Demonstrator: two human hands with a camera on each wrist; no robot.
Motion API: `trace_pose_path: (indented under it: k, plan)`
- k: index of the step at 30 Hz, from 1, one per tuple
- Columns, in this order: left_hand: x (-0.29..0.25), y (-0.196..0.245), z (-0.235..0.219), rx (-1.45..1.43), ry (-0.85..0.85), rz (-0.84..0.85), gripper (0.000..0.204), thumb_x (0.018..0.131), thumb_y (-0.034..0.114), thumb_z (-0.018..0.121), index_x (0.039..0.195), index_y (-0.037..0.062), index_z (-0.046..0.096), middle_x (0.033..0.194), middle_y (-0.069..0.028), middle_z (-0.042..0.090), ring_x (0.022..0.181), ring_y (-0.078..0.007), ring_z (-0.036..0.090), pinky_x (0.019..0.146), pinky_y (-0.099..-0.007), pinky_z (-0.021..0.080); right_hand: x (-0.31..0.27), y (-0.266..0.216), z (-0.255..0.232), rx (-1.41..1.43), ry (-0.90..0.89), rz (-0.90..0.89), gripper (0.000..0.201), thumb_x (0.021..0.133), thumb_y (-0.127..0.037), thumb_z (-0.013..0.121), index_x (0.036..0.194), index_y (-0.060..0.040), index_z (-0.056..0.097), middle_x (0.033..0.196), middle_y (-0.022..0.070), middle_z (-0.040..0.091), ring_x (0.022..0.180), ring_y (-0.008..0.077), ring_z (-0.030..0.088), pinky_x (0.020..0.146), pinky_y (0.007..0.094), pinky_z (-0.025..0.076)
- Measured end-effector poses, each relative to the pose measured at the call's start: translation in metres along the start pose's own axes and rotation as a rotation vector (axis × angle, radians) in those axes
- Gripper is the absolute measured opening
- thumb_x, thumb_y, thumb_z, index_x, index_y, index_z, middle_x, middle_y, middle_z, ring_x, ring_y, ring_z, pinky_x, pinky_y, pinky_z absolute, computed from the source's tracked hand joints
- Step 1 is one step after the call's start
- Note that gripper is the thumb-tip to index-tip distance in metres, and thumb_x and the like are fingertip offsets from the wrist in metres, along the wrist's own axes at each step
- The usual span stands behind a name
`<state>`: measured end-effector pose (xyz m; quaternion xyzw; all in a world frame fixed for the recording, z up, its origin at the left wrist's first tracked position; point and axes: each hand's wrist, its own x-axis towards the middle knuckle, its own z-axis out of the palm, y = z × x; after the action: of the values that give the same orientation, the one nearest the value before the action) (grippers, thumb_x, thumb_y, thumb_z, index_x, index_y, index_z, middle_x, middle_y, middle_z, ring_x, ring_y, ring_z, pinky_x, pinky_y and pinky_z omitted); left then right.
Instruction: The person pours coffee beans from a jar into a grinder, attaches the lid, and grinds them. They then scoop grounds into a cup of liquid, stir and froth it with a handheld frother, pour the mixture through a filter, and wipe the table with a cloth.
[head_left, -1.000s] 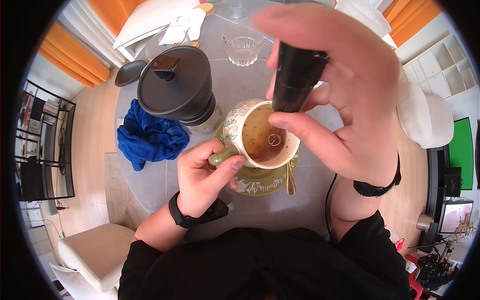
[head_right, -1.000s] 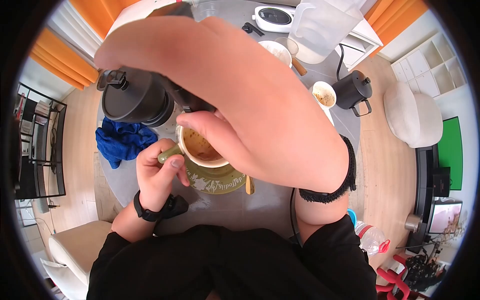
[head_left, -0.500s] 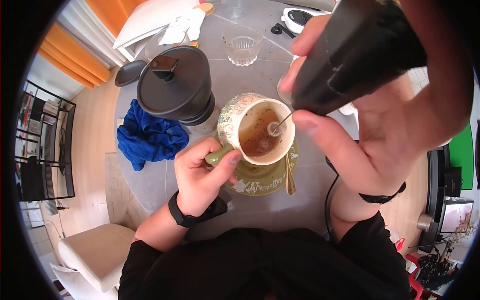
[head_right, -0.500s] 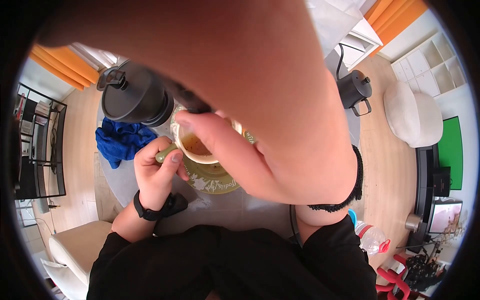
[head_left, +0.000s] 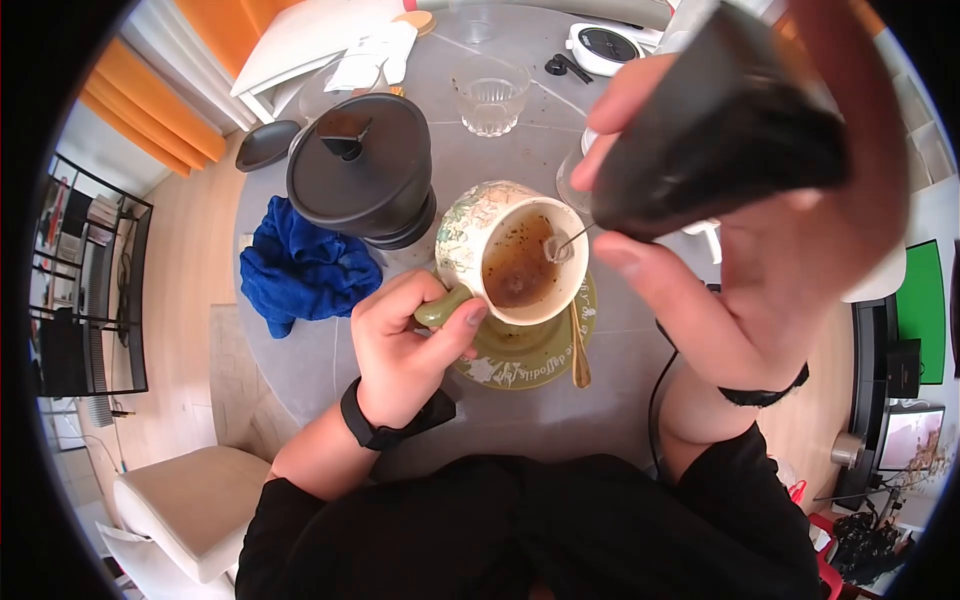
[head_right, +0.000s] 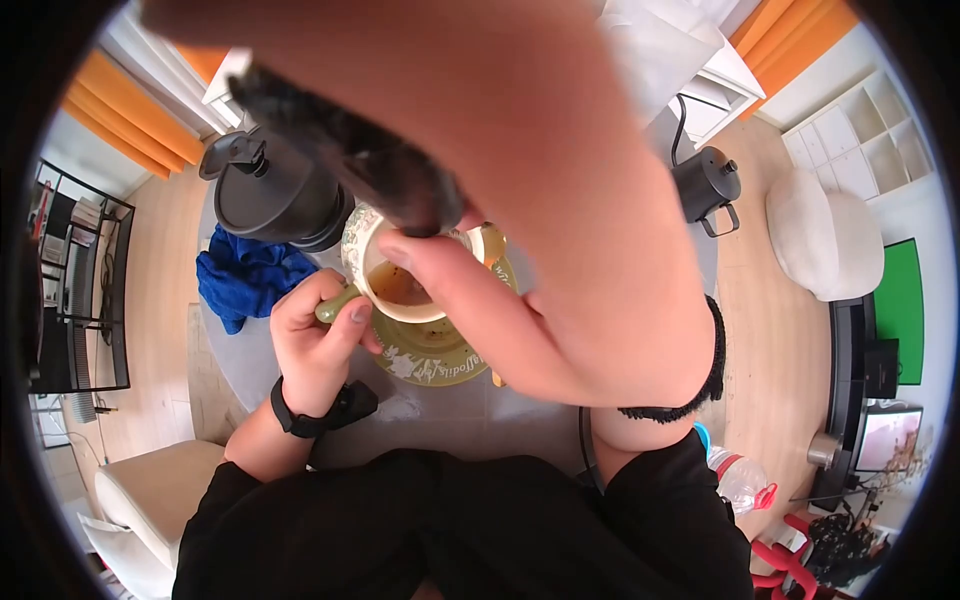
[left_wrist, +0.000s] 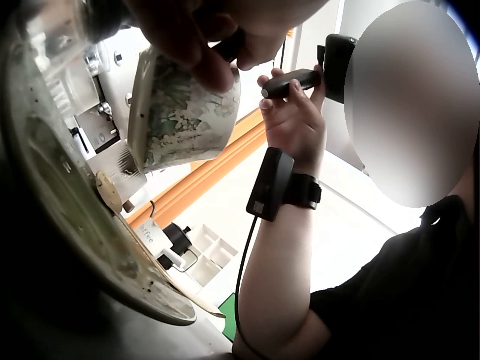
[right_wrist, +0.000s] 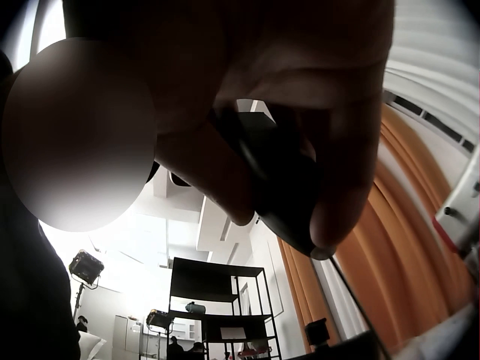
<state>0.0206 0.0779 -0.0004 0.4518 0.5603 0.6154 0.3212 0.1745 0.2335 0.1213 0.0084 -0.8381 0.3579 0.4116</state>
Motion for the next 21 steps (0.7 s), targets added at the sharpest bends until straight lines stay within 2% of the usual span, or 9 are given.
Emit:
trace_pose_path:
  k: [1, 3, 7, 9, 11, 12, 13, 21]
  plan:
    - [0.0, 0.0, 0.0, 0.0, -0.001, 0.0, 0.027, 0.088, 0.006, 0.077, 0.073, -0.0003, 0.056, 0.074, -0.0044, 0.062, 0.058, -0.0098, 0.066, 0.048, -0.022, 0.045, 0.005, 0.012, -0.013, 0.002, 0.003, -0.005, 0.061, 0.07, 0.014, 0.07, 0.129, 0.0059, 0.058, 0.121, 0.0182, 0.065, 0.096, 0.0214, 0.069, 0.068, 0.0287, 0.061]
    - [0.0, 0.001, 0.001, 0.015, 0.005, 0.004, 0.027, 0.087, 0.006, 0.078, 0.073, -0.0004, 0.056, 0.074, -0.0044, 0.061, 0.057, -0.0094, 0.065, 0.048, -0.022, 0.045, -0.01, -0.009, -0.006, 0.008, 0.011, -0.013, 0.061, 0.07, 0.013, 0.07, 0.129, 0.0061, 0.058, 0.121, 0.0184, 0.065, 0.096, 0.0214, 0.069, 0.068, 0.0287, 0.06]
    - [0.0, -0.002, 0.002, 0.0, 0.011, -0.002, 0.027, 0.087, 0.005, 0.079, 0.073, -0.0007, 0.056, 0.074, -0.0044, 0.061, 0.057, -0.0092, 0.065, 0.048, -0.0221, 0.045, -0.008, -0.008, 0.01, 0.017, 0.017, -0.022, 0.061, 0.07, 0.013, 0.071, 0.129, 0.0063, 0.058, 0.121, 0.0187, 0.065, 0.096, 0.0215, 0.069, 0.068, 0.0287, 0.06]
    - [0.0, -0.002, 0.001, -0.017, 0.02, 0.004, 0.027, 0.086, 0.004, 0.079, 0.073, -0.0009, 0.056, 0.074, -0.0044, 0.061, 0.058, -0.0091, 0.065, 0.047, -0.0222, 0.045, -0.008, -0.005, -0.004, 0.022, 0.013, -0.029, 0.061, 0.07, 0.013, 0.071, 0.129, 0.0065, 0.058, 0.121, 0.0188, 0.065, 0.095, 0.0216, 0.069, 0.068, 0.0287, 0.06]
    - [0.001, -0.002, 0.001, -0.012, 0.022, -0.002, 0.027, 0.086, 0.004, 0.079, 0.073, -0.001, 0.056, 0.074, -0.0043, 0.061, 0.058, -0.009, 0.065, 0.047, -0.0222, 0.045, -0.009, -0.007, 0.011, 0.032, 0.01, -0.035, 0.061, 0.07, 0.013, 0.071, 0.129, 0.0066, 0.057, 0.121, 0.019, 0.065, 0.095, 0.0216, 0.069, 0.068, 0.0287, 0.06]
    - [0.001, -0.001, 0.0, -0.004, 0.018, -0.005, 0.027, 0.085, 0.003, 0.079, 0.073, -0.001, 0.056, 0.074, -0.0043, 0.061, 0.058, -0.009, 0.065, 0.047, -0.0222, 0.046, -0.003, 0.001, -0.006, 0.037, 0.01, -0.038, 0.061, 0.07, 0.013, 0.071, 0.129, 0.0067, 0.057, 0.121, 0.0191, 0.065, 0.095, 0.0216, 0.069, 0.068, 0.0287, 0.06]
    - [0.001, -0.001, 0.001, -0.004, 0.019, -0.006, 0.027, 0.085, 0.003, 0.079, 0.073, -0.001, 0.056, 0.074, -0.0043, 0.061, 0.058, -0.009, 0.065, 0.047, -0.0222, 0.046, -0.003, 0.003, 0.005, 0.04, 0.012, -0.043, 0.061, 0.07, 0.013, 0.071, 0.129, 0.0067, 0.057, 0.121, 0.0191, 0.065, 0.095, 0.0216, 0.069, 0.068, 0.0287, 0.06]
    - [0.0, 0.0, 0.002, -0.008, 0.01, 0.007, 0.027, 0.086, 0.003, 0.078, 0.074, -0.0005, 0.055, 0.075, -0.0042, 0.061, 0.059, -0.0095, 0.066, 0.048, -0.0225, 0.048, -0.008, 0.006, -0.009, 0.062, 0.033, -0.076, 0.062, 0.07, 0.013, 0.071, 0.13, 0.0072, 0.057, 0.12, 0.0198, 0.065, 0.095, 0.0218, 0.07, 0.068, 0.0287, 0.06]
